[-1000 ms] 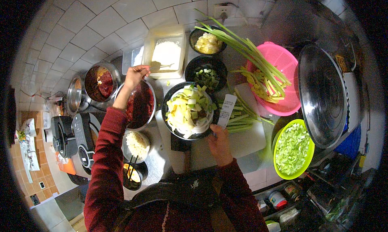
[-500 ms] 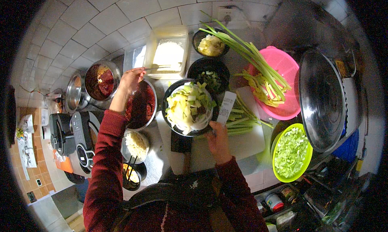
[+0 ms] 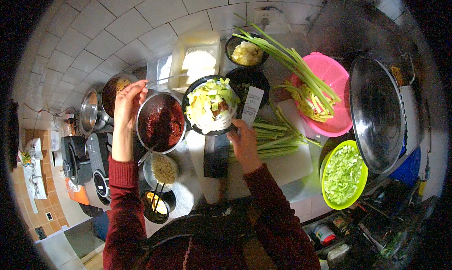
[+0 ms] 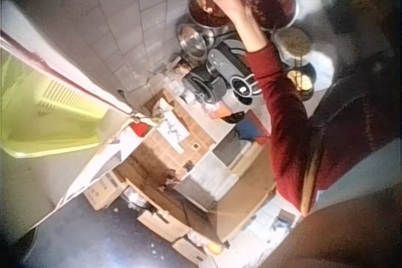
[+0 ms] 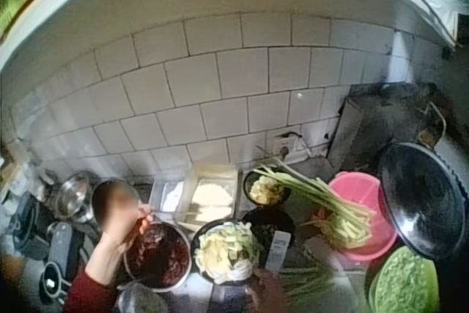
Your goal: The person assembles a noodle dish by placing noodles in a bowl, adding chopped vegetables, and spooning a red sauce on top. They then handle a receipt and place the finished bowl on a counter.
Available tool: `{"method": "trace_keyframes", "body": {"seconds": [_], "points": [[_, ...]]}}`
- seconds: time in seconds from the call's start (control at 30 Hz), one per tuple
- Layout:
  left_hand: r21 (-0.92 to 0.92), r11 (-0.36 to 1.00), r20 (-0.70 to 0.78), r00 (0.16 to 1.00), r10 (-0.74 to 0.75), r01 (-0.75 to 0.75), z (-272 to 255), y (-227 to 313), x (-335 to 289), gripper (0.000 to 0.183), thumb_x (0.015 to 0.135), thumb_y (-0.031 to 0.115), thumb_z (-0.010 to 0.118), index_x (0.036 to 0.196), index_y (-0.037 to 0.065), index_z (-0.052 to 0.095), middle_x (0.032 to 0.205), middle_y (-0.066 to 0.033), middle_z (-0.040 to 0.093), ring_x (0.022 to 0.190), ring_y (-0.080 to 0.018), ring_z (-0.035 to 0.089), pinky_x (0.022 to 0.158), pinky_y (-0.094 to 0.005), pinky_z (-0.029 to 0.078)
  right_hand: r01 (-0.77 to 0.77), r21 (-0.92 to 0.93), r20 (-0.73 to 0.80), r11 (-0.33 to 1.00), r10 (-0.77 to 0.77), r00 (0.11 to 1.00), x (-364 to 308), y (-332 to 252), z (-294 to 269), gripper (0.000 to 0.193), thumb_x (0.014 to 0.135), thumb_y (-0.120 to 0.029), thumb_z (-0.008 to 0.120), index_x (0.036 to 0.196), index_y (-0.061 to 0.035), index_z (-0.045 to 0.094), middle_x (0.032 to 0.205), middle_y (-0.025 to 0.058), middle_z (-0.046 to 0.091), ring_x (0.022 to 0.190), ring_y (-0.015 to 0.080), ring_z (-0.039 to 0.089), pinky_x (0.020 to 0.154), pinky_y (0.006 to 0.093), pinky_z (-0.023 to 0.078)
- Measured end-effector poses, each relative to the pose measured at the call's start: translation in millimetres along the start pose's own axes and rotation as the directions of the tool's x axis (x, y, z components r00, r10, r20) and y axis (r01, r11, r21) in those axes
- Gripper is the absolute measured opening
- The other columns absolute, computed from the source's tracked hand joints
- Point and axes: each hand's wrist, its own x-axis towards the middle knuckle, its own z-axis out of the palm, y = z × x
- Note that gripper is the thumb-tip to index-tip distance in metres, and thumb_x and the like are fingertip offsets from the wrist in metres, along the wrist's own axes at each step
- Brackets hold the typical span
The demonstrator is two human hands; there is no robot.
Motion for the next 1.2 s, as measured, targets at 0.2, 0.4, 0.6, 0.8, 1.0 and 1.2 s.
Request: {"method": "trace_keyframes", "body": {"seconds": [0.2,0.4,0.6,0.8,1.0,1.2], "points": [[0.225,0.959,0.052,0.985,0.164,-0.172,12,8,-40,0.02,0.093,0.009,0.063,0.106,-0.005,0.068,0.083,-0.0064,0.067,0.066,-0.0074,0.056,0.059,-0.0202,0.044,-0.231,0.526,0.025,0.818,0.257,0.966,15,-12,11,0.014,0.087,-0.015,0.064,0.096,-0.0078,0.056,0.085,-0.0014,0.053,0.074,0.0087,0.05,0.061,0.0241,0.045],[0.287,0.933,-0.058,0.969,0.242,-0.215,-9,-36,25,0.022,0.093,0.013,0.063,0.108,-0.003,0.068,0.086,-0.0061,0.069,0.069,-0.0069,0.057,0.062,-0.021,0.045,0.012,0.199,-0.02,0.98,-0.008,1.0,9,11,8,0.016,0.087,-0.015,0.064,0.097,-0.0074,0.054,0.086,-0.001,0.053,0.072,0.0096,0.05,0.059,0.0227,0.042],[0.455,0.889,-0.07,0.993,0.092,-0.05,-9,-121,110,0.023,0.092,0.019,0.066,0.108,0.003,0.071,0.085,-0.0017,0.071,0.065,-0.005,0.055,0.059,-0.0207,0.045,-0.396,0.8,0.127,0.45,0.518,0.846,-9,9,-9,0.021,0.085,-0.015,0.066,0.098,-0.0097,0.051,0.093,-0.0002,0.053,0.077,0.0107,0.051,0.068,0.0292,0.046],[0.586,0.81,0.124,0.99,-0.07,-0.017,-3,-125,126,0.019,0.091,0.019,0.067,0.106,0.009,0.074,0.084,0.0015,0.072,0.06,-0.0026,0.048,0.055,-0.0202,0.039,-0.398,0.781,0.028,0.481,0.61,0.792,-22,-25,-15,0.018,0.082,-0.018,0.069,0.092,-0.0121,0.055,0.087,-0.0022,0.057,0.073,0.0102,0.054,0.062,0.0284,0.044],[0.369,0.907,0.123,0.956,-0.265,0.204,-8,-105,111,0.019,0.09,0.012,0.065,0.106,0.003,0.072,0.079,-0.0004,0.07,0.058,-0.0038,0.048,0.048,-0.0178,0.035,-0.407,0.775,0.08,0.484,0.563,0.823,-24,-27,-17,0.017,0.081,-0.022,0.07,0.09,-0.0156,0.057,0.089,-0.0046,0.059,0.078,0.0094,0.055,0.065,0.0282,0.043],[0.0,0.951,0.068,0.948,-0.309,0.31,-22,-104,104,0.018,0.088,0.003,0.063,0.103,-0.006,0.068,0.078,-0.0066,0.068,0.058,-0.0058,0.051,0.045,-0.0169,0.037,-0.388,0.808,-0.037,0.444,0.695,0.718,-24,-22,-12,0.021,0.082,-0.011,0.069,0.098,-0.0101,0.054,0.085,0.0012,0.056,0.066,0.0159,0.053,0.06,0.0294,0.047]]}}
